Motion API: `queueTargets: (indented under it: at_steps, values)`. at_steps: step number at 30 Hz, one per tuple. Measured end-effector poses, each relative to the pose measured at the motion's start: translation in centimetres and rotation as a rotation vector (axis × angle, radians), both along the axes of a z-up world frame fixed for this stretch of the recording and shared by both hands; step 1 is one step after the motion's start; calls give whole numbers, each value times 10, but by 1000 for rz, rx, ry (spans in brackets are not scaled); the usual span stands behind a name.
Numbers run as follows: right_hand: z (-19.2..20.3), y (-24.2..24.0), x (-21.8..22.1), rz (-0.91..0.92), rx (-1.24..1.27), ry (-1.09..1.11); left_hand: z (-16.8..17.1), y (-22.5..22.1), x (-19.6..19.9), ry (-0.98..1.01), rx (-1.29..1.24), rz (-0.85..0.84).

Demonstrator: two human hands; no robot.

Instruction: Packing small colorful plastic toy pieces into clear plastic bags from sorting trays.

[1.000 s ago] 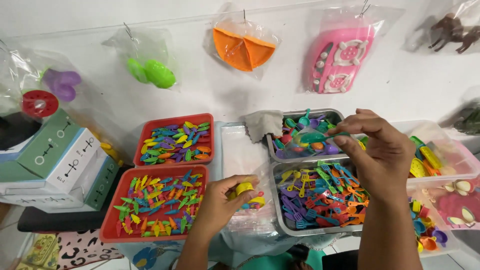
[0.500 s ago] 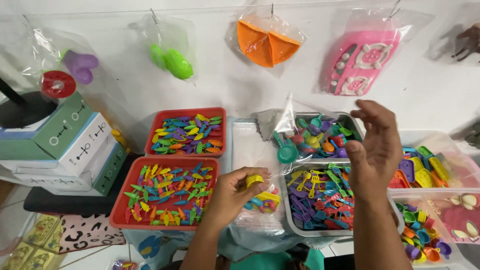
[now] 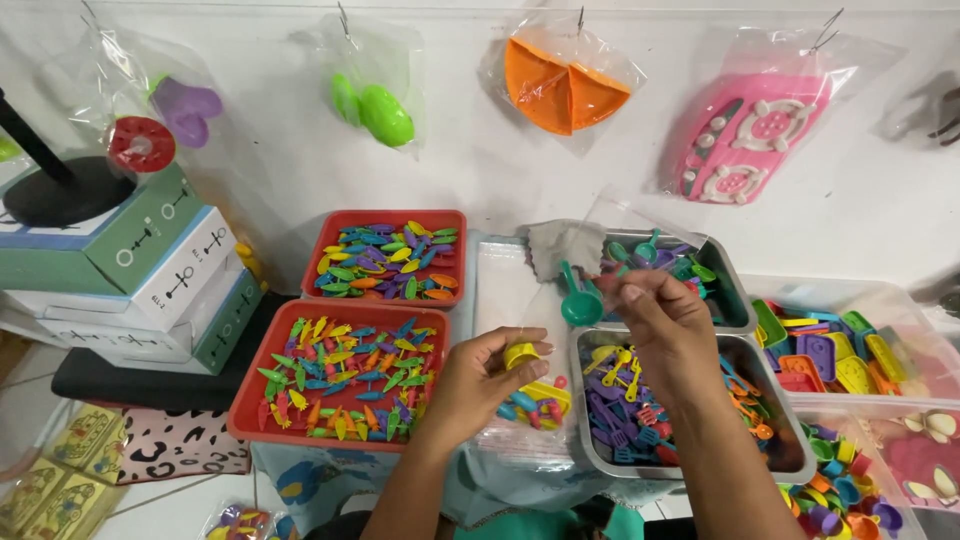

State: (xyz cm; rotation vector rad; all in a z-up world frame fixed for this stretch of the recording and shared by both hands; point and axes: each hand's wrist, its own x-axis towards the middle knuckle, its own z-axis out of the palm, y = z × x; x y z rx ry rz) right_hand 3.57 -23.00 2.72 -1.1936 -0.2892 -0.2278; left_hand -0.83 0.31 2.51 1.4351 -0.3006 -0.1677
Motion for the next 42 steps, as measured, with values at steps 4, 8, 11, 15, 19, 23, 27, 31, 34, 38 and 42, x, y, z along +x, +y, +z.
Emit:
queueTargets:
  at_steps: [4,8,11,15,19,23,27,31,34,38,42]
  values:
    - [1,1,-4,-17,-5,-5,4,-2,-2,40,22,-9]
    - [5,7,-8,43,-132,10,-3,-3,1,41,68,24]
    - [3,7,-7,42,-145,59,-3,-3,0,32,81,51]
    - [10,13,-11,89,-244,106,-2,-6,-1,18,5,105]
    - [-2,19,-10,111,-331,8,-18,-5,5,-86,-200,150]
    - [-4,18,-9,99,-378,-14,-22,-4,7,-113,-261,182]
    - [-8,17,-5,94,-348,-84,-30,0,14,-118,-286,204]
    - [-14,13,-4,90,-356,-32,-37,2,17,-123,-320,186]
    - [-21,7,1,104,-344,-23,-41,2,19,-104,-371,186]
    - [-34,0,8,103,-330,19,-38,4,17,-91,-379,189]
    - [-32,2,8,91,-322,27,-29,5,14,-95,-364,210]
